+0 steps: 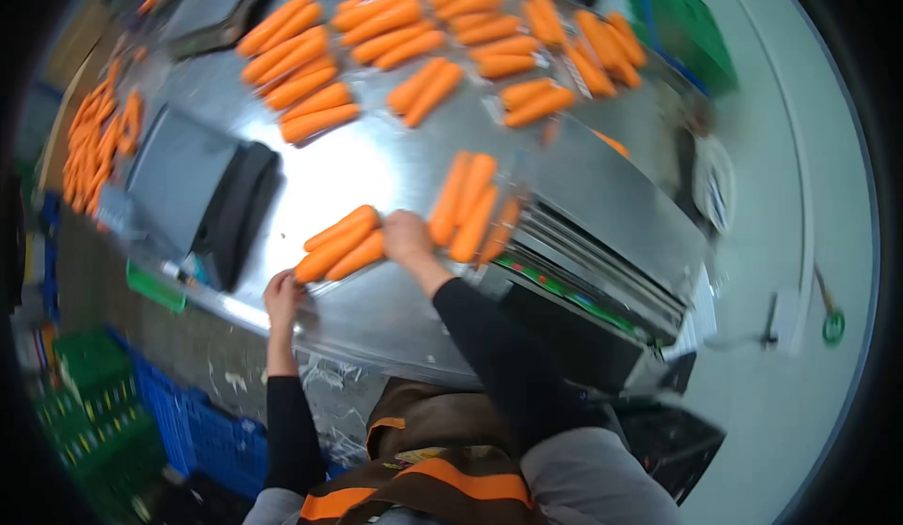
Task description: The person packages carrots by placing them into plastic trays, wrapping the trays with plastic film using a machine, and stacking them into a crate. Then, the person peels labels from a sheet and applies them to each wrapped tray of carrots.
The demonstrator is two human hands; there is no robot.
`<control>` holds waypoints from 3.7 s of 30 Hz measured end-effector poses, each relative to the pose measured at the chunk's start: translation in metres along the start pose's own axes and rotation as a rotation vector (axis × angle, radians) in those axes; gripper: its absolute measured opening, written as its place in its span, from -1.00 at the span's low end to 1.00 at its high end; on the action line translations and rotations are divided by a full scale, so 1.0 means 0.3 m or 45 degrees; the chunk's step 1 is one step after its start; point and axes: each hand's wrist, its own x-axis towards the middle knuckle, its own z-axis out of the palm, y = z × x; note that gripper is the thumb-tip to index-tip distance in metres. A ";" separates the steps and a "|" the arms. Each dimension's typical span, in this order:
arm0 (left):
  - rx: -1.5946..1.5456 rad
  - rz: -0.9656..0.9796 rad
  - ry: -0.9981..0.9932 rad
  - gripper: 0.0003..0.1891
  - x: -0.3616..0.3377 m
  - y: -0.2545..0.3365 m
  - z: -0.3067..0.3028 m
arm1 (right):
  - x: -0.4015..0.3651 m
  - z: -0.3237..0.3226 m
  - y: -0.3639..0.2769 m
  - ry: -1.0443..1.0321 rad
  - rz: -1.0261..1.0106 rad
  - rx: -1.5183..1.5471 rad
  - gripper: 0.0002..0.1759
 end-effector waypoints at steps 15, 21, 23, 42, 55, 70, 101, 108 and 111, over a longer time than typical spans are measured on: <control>0.160 0.536 -0.442 -0.81 -0.330 0.758 0.370 | -0.475 -0.685 0.145 0.689 0.134 0.763 -0.92; 0.071 0.662 -0.964 -0.80 -0.461 0.871 0.995 | -0.657 -1.075 0.568 0.960 0.287 0.634 -0.79; 0.148 0.692 -1.038 -0.79 -0.472 0.834 1.204 | -0.671 -1.116 0.753 1.021 0.370 0.609 -0.80; 1.274 1.360 -0.642 -0.65 -0.750 0.681 1.203 | -1.036 -0.956 0.898 0.653 0.822 0.060 -0.64; -0.953 0.102 -1.604 -0.69 -0.660 1.084 1.228 | -0.969 -1.417 0.791 0.873 -0.128 2.292 -0.68; 0.651 0.887 -1.362 -0.65 -0.576 0.871 1.505 | -0.668 -1.302 1.118 0.119 0.681 0.854 -0.37; 0.762 0.807 -0.972 -0.69 -0.867 0.544 0.953 | -1.312 -0.636 0.667 1.191 0.856 0.409 -0.63; 1.013 1.703 -0.787 -0.72 -0.777 0.370 0.995 | -1.444 -0.235 0.748 1.537 1.154 0.620 -0.54; 0.975 1.819 -0.858 -0.72 -0.809 0.335 1.067 | -1.288 -0.117 0.720 1.950 1.363 1.360 -0.51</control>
